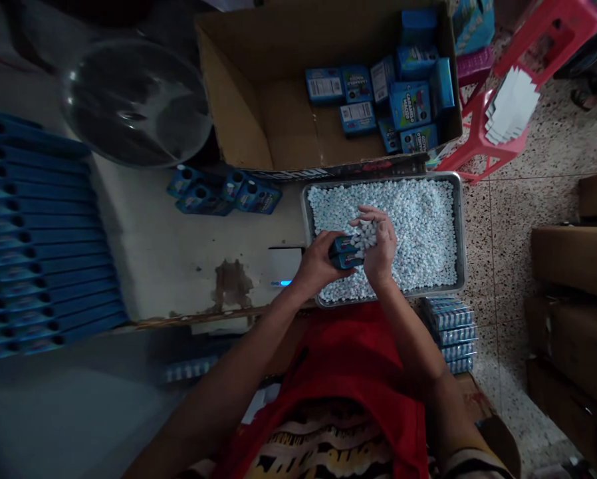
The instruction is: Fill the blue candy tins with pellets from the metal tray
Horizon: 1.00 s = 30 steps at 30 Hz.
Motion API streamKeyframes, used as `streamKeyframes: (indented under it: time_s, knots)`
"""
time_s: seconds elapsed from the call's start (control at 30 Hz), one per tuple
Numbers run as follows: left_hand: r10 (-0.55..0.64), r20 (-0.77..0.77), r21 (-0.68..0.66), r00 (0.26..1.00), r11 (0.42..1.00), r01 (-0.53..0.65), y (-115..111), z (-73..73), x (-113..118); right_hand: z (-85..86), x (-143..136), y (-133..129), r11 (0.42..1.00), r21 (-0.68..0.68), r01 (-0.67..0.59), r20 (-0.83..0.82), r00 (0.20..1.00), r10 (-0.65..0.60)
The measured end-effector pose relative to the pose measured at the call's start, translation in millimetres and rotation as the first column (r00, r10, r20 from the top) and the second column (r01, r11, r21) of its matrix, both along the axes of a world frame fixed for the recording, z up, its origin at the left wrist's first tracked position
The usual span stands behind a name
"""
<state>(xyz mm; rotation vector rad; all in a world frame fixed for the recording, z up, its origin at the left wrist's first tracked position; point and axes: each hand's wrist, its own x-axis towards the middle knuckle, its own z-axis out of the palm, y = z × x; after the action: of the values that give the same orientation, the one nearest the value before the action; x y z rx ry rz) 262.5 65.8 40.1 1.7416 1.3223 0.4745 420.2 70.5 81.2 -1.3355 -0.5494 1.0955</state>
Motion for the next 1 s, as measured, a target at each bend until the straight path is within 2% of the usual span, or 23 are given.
streamKeyframes:
  time_s: [0.07,0.13,0.23,0.3,0.37,0.4,0.47,0.57,0.63,0.7,0.77,0.83,0.87,0.93,0.97,1.0]
  knots:
    - [-0.006,0.043,0.014,0.999,1.0,0.006,-1.3,-1.8,-0.7,1.9,0.3,-2.1,0.998,0.015,-0.057,0.067,0.996,0.056]
    - [0.034,0.085,0.043,0.996,0.998,-0.038,0.2,-6.6,-2.4,5.5,-0.6,-8.7,0.987,0.05,-0.153,0.109,0.983,0.147]
    - [0.099,0.117,0.075,0.988,0.991,-0.108,9.4,-17.9,-4.6,7.5,5.4,-23.1,0.948,0.117,-0.296,0.098,0.953,0.285]
    - [0.116,0.178,0.07,0.977,0.989,-0.13,19.0,-25.7,-5.1,0.2,21.8,-34.1,0.941,0.098,-0.322,0.166,0.938,0.304]
    - [0.12,0.288,0.065,0.95,0.987,-0.144,28.6,-32.1,-5.0,-17.6,47.4,-47.4,0.95,-0.021,-0.313,0.373,0.879,0.297]
    - [0.103,0.34,0.066,0.935,0.989,-0.133,32.6,-34.4,-4.9,-30.4,60.9,-55.3,0.947,-0.117,-0.299,0.5,0.806,0.316]
    - [0.03,0.392,0.09,0.919,0.993,-0.071,37.9,-37.3,-5.4,-60.6,82.1,-72.2,0.912,-0.336,-0.236,0.709,0.574,0.41]
    - [-0.019,0.322,0.137,0.947,0.99,-0.027,38.5,-37.3,-9.2,-104.8,85.1,-89.1,0.806,-0.561,-0.192,0.772,0.232,0.592]
    - [0.026,0.215,0.16,0.976,0.985,-0.061,34.9,-34.7,-14.9,-126.1,71.7,-84.4,0.745,-0.615,-0.259,0.754,0.081,0.651]
    - [0.059,0.125,0.162,0.99,0.984,-0.079,29.5,-30.3,-23.3,-139.5,58.0,-64.5,0.703,-0.62,-0.347,0.747,0.013,0.665]
    - [0.082,0.08,0.131,0.993,0.987,-0.092,24.0,-25.4,-33.4,-146.0,51.8,-35.6,0.689,-0.601,-0.406,0.739,0.046,0.672]
    - [0.109,0.053,0.09,0.993,0.99,-0.113,19.4,-21.4,-43.8,-145.3,52.7,-7.1,0.726,-0.561,-0.398,0.722,0.196,0.664]
    - [0.119,0.043,0.08,0.992,0.989,-0.122,17.8,-20.2,-48.6,-141.7,54.0,4.3,0.76,-0.533,-0.372,0.695,0.32,0.644]
    - [0.127,0.034,0.086,0.991,0.988,-0.13,15.7,-19.7,-55.9,-127.1,53.9,18.5,0.827,-0.472,-0.306,0.534,0.647,0.544]
    - [0.13,0.034,0.096,0.991,0.986,-0.133,15.1,-20.1,-58.2,-115.9,51.5,21.1,0.854,-0.434,-0.286,0.378,0.803,0.461]
    - [0.133,0.035,0.104,0.991,0.985,-0.136,14.8,-20.6,-59.5,-102.4,47.3,21.3,0.879,-0.388,-0.276,0.182,0.912,0.366]
